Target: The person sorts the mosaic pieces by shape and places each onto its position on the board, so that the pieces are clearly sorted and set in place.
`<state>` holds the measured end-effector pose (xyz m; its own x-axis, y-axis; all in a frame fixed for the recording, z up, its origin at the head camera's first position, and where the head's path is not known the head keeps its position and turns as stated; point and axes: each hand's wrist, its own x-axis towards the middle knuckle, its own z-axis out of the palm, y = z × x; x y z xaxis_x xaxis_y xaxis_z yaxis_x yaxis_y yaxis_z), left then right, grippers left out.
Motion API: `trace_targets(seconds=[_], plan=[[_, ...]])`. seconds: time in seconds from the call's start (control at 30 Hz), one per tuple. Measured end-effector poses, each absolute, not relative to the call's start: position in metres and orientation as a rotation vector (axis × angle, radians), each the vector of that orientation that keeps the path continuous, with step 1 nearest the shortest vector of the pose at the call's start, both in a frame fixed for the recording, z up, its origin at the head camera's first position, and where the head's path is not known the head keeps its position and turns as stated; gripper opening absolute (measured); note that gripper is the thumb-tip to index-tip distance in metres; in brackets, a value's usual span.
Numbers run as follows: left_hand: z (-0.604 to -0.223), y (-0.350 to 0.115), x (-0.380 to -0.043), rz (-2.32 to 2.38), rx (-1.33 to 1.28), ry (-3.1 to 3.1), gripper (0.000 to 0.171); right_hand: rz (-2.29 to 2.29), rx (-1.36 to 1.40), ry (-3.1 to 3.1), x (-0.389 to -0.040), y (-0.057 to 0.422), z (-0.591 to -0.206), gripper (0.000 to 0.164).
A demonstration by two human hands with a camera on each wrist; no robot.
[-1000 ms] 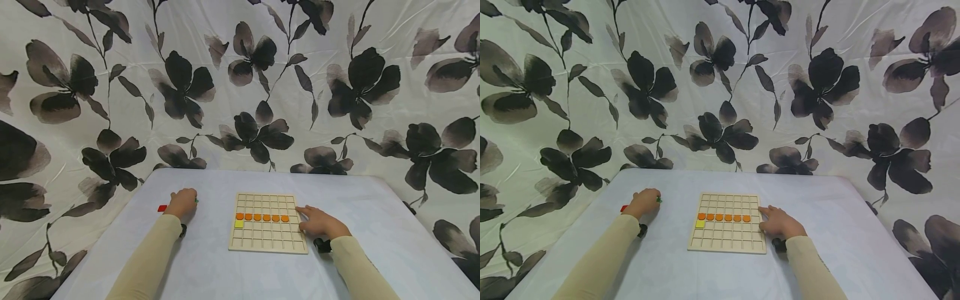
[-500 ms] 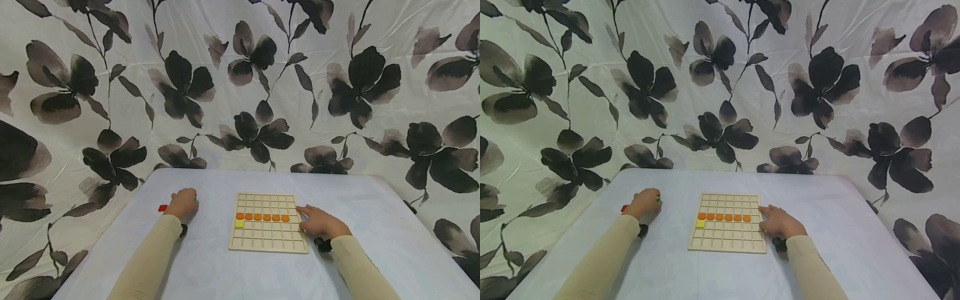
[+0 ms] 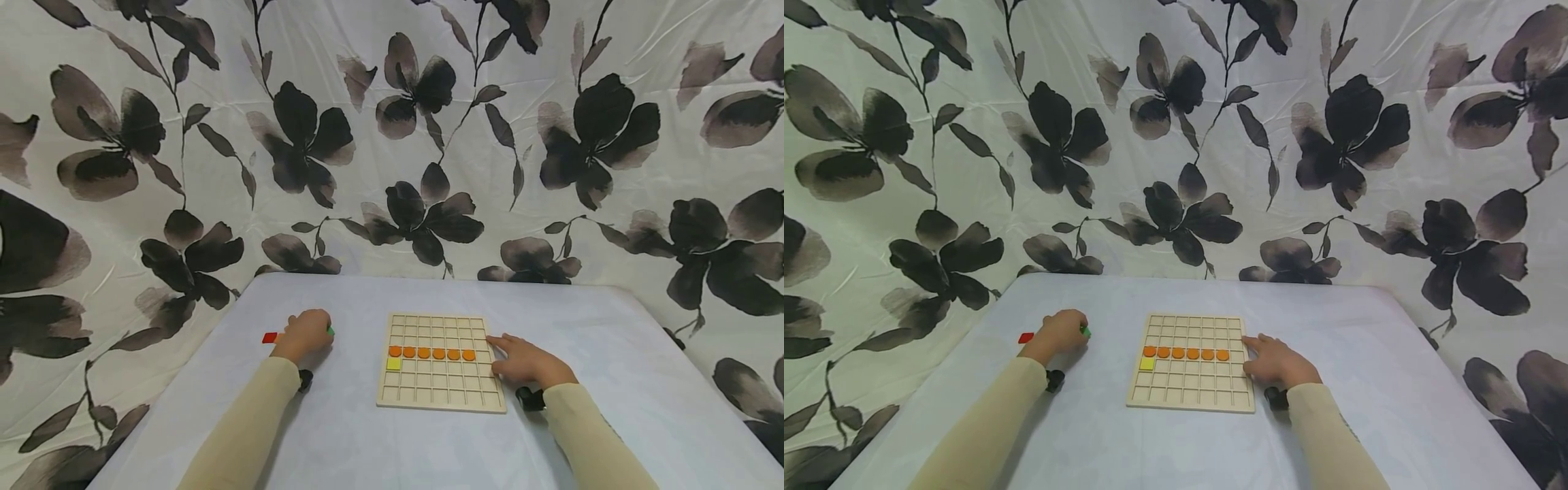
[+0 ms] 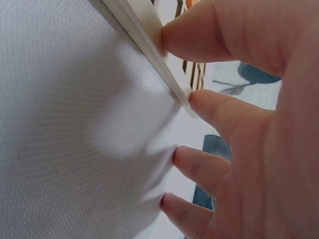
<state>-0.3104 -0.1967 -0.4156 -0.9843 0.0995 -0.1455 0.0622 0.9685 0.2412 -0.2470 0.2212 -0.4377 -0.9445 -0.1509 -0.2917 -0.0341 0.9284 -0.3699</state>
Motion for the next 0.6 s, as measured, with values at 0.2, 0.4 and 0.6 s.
trace_targets(seconds=[0.2,0.4,0.6], plan=[[-0.412,-0.188,-0.306,0.330,0.232,3.009,0.025,-0.518,-0.138,2.771,-0.247,0.222,-0.437,0.069],[-0.409,-0.175,-0.302,0.277,0.281,3.010,0.031,-0.525,-0.161,2.781,-0.246,0.223,-0.437,0.069],[-0.409,-0.159,-0.296,0.241,0.311,3.022,0.038,-0.524,-0.158,2.782,-0.247,0.224,-0.439,0.069]])
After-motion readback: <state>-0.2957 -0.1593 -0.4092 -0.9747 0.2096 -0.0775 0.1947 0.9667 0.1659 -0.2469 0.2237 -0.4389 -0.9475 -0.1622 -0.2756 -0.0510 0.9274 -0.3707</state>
